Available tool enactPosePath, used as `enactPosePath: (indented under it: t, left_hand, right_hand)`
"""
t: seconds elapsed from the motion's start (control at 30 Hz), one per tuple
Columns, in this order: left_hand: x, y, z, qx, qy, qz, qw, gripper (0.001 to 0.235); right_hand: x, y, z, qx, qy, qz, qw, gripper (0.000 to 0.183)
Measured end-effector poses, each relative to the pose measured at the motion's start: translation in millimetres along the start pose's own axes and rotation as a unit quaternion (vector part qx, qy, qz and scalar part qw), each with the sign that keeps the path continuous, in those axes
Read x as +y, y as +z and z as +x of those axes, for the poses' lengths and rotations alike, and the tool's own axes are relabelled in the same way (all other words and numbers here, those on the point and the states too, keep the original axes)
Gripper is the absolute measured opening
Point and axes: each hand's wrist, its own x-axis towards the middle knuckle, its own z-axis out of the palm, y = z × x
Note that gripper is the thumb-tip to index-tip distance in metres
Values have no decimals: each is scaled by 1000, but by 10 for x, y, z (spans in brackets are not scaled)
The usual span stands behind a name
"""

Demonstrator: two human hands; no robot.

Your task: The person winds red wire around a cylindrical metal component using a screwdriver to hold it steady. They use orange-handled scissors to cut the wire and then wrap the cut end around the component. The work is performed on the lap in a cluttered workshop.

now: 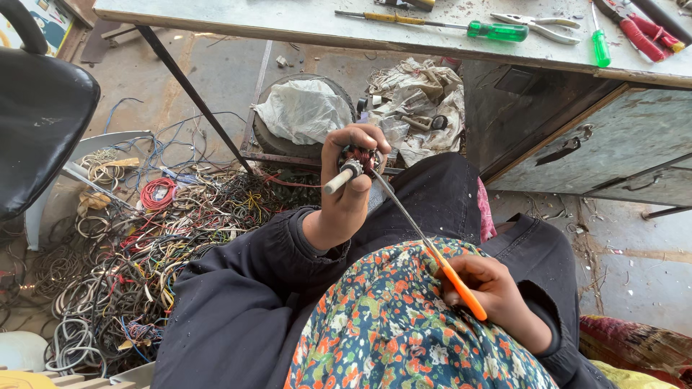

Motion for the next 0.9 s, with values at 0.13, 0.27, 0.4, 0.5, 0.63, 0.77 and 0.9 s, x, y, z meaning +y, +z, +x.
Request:
enactPosePath:
  t: [0.13,0.27,0.4,0.5,0.63,0.77,0.9]
  left_hand:
    - [13,34,9,13,-9,-6,1000,50]
    - [9,37,7,16,-42,-39,998,49]
    - [-13,22,-2,17,-71,-84,994,47]
    - [-51,10,-8,24,-79,-101,991,45]
    - [-84,-19,-17,34,-105,-109,988,45]
    - [-106,-31,-28,24,-91,-111,989,47]
    - [-111,-54,-33,6,-41,-62,997,43]
  right_hand:
    - [-113,138,54,59,-78,-133,986,36]
    - [-196,214,90,128,-137,-281,941,40]
    - [-220,248,115,147,-216,-306,915,43]
    - [-197,270,98,173,-201,-340,902,42]
    - [-172,210,104,147,-147,-288,935,43]
    - [-156,106,79,29,24,-21,999,37]
    - [-137,34,80,-31,69,68,995,41]
